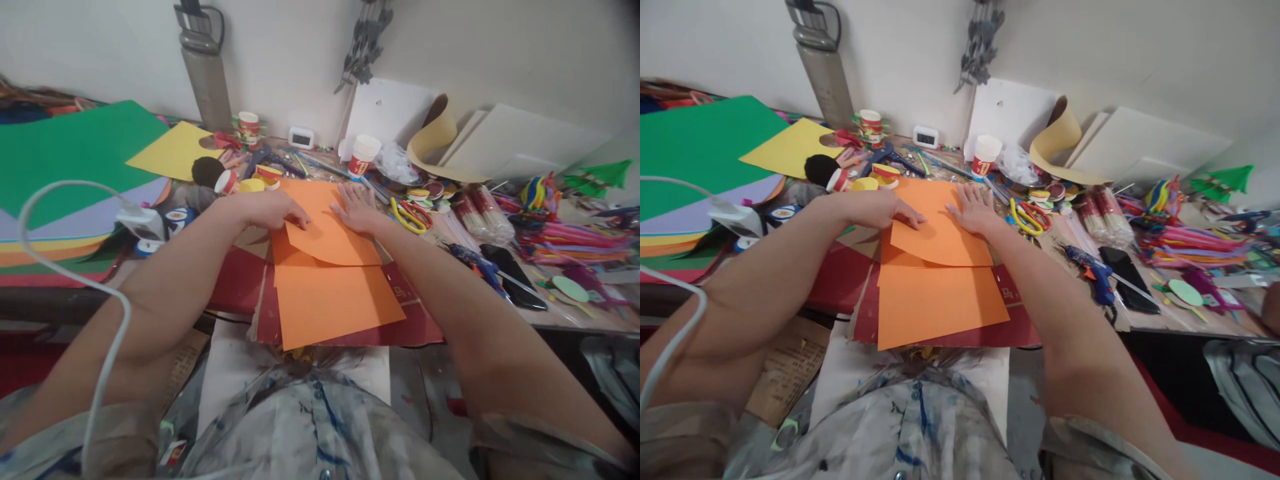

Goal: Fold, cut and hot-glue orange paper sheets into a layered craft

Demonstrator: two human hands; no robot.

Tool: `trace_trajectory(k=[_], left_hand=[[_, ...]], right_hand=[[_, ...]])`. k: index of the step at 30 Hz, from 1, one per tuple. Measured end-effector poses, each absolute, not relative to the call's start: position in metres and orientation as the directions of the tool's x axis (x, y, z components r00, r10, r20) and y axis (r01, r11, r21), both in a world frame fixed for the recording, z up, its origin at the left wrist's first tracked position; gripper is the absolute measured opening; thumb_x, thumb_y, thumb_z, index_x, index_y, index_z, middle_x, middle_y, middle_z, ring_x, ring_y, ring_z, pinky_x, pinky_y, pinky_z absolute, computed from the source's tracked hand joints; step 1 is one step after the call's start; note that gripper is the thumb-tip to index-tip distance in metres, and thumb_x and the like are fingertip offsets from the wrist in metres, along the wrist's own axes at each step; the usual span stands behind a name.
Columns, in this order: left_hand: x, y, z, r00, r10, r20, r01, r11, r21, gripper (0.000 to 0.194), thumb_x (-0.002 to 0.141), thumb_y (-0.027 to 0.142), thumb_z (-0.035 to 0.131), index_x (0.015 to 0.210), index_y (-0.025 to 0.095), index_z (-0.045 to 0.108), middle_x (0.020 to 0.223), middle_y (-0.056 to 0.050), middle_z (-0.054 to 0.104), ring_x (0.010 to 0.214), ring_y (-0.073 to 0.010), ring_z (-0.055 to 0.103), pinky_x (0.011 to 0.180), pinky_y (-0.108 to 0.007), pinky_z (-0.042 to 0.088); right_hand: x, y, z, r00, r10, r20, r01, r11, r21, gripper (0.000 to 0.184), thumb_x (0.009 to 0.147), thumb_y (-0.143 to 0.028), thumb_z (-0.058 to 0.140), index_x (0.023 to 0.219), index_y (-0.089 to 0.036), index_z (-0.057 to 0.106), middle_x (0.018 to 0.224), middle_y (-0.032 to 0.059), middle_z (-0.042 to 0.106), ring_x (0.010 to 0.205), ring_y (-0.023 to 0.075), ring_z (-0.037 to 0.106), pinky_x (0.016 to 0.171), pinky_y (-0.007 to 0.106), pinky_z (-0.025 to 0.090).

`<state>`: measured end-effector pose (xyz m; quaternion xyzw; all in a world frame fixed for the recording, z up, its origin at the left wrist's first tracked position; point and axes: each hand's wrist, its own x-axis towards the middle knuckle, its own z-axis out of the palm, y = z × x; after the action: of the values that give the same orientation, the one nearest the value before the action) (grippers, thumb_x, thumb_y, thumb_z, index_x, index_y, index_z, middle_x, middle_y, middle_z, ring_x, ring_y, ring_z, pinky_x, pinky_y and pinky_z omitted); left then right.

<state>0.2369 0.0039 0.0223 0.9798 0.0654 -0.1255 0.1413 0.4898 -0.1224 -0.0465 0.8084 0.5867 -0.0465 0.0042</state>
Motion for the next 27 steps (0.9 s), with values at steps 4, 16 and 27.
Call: trace_trajectory(k=[4,16,27], left_hand=[[0.236,0.003,0.024,0.959,0.086,-0.271,0.164,-0.946,0.281,0.071,0.073,0.001,0.052,0.133,0.03,0.078,0.15,0.004,0.067,0.141,-0.0174,0.062,0.115,-0.024,0.045],[0.232,-0.001,0.031,0.949,0.087,-0.302,0.178,-0.941,0.288,0.064,0.077,-0.004,0.051,0.125,0.027,0.08,0.146,0.003,0.07,0.139,-0.0173,0.063,0.119,-0.028,0.042],[0.233,-0.003,0.031,0.957,0.094,-0.274,0.168,-0.951,0.259,0.061,0.078,-0.002,0.054,0.123,0.027,0.081,0.145,0.004,0.071,0.138,-0.0138,0.064,0.114,-0.02,0.045]], right_hand=[[0.519,-0.12,-0.034,0.368,0.919,0.138,0.93,-0.365,-0.05,0.092,0.103,-0.07,0.021,0.174,-0.01,0.02,0.181,0.0183,0.013,0.168,0.0417,0.007,0.129,0.075,0.0],[0.487,-0.075,-0.063,0.331,0.934,0.132,0.934,-0.304,-0.189,0.084,0.107,-0.06,0.017,0.176,-0.015,0.002,0.183,0.0132,0.008,0.17,0.0327,0.004,0.132,0.068,0.012],[0.532,-0.071,-0.027,0.283,0.932,0.225,0.952,-0.244,-0.187,0.087,0.107,-0.063,0.009,0.175,-0.008,0.007,0.181,0.0184,0.015,0.169,0.0298,0.01,0.135,0.057,0.012]])
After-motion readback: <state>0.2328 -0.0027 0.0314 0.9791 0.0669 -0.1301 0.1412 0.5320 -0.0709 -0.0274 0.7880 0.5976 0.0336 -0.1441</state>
